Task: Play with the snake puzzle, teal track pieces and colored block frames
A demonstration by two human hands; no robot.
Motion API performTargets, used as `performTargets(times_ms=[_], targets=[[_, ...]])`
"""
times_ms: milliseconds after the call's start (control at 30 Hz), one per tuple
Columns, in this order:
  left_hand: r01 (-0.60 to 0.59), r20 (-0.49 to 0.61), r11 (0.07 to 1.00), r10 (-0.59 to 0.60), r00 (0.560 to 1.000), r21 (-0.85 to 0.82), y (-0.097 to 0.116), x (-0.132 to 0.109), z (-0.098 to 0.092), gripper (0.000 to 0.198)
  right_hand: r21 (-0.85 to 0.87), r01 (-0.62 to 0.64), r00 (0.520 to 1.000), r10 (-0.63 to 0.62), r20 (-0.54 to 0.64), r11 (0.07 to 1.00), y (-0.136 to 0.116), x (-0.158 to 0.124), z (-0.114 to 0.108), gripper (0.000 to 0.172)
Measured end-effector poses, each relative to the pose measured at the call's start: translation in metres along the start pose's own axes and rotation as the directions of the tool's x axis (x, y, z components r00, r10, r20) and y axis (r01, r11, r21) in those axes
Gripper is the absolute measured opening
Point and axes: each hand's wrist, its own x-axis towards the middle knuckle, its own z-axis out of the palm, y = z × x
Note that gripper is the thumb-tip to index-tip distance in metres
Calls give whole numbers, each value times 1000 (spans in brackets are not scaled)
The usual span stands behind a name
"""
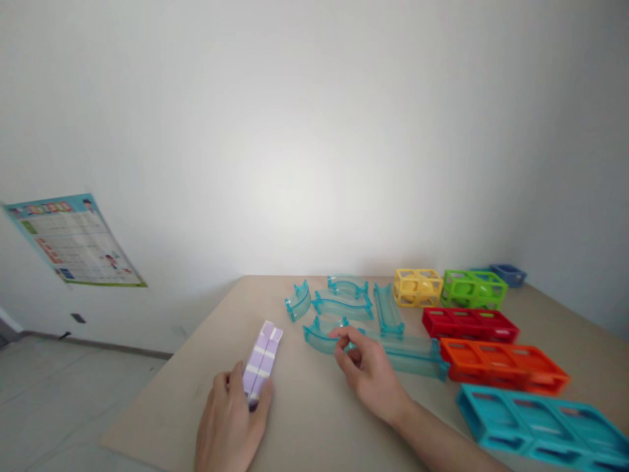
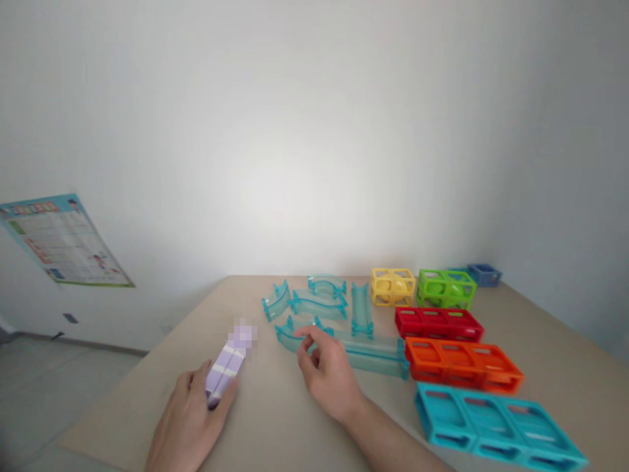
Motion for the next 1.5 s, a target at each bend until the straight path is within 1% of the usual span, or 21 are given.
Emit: performTargets(times_ms=[67, 133, 200, 267, 333, 400, 533, 600, 767, 867, 967, 1033, 1133, 1200, 1267, 1400, 1500], targets=[[16, -68, 998, -20, 998, -57, -5, -2, 4, 61, 1, 3, 1000, -3, 2, 1000, -1, 0, 1, 19], [-11, -117, 990, -6, 993, -143, -8, -4, 5, 61, 4, 4, 1000, -4, 1, 1000, -2, -1, 2, 19], [-86, -147, 968, 52, 988, -236, -11, -6, 5, 52, 12, -1, 1000, 1, 3, 1000, -2, -1, 2, 19], [-125, -154, 942, 80, 985, -311, -14, -6, 4, 41, 19, -6, 1000, 6, 8, 1000, -3, -1, 1, 19], [-104, -146, 921, 52, 988, -375, -16, -4, 3, 39, 19, -7, 1000, 6, 12, 1000, -3, -1, 1, 18], [-53, -128, 903, -2, 992, -426, -19, -1, 2, 39, 15, -3, 1000, 3, 13, 1000, -2, -1, 1, 18], [48, -40, 889, -75, 996, -456, -20, 5, -3, 41, 25, 1, 1000, -2, 25, 1000, -2, -1, 2, 17], [62, -18, 884, -79, 997, -464, -19, 6, -5, 42, 27, 2, 1000, -3, 28, 1000, -2, -1, 2, 17], [68, -15, 861, -87, 996, -503, -18, 4, -5, 41, 27, -9, 1000, 8, 29, 1000, -3, -1, 2, 17], [96, -10, 840, -120, 993, -535, -19, 3, -3, 41, 31, -18, 1000, 17, 25, 999, -5, -1, 1, 17], [132, 9, 798, -157, 987, -588, -18, 1, -5, 44, 41, -25, 1000, 24, 20, 999, -6, -1, 1, 17], [90, 6, 787, -109, 994, -610, -16, -1, -8, 46, 44, -29, 999, 28, 21, 999, -6, -1, 2, 17], [-57, 4, 801, 73, 997, -596, -11, -3, -12, 41, 35, -28, 999, 27, 25, 999, -5, -1, 2, 18], [-114, 20, 805, 154, 988, -583, -8, -4, -14, 35, 32, -28, 999, 28, 25, 999, -4, -1, 2, 17], [-136, 22, 808, 181, 983, -574, -7, -4, -14, 36, 35, -34, 999, 33, 22, 999, -5, -1, 2, 17], [-165, 21, 815, 212, 977, -556, -4, -5, -14, 48, 27, -40, 999, 39, 28, 999, -7, 0, 1, 18], [-181, 23, 822, 229, 973, -540, -3, -5, -13, 43, 19, -32, 999, 31, 35, 999, -7, 0, 0, 19]])
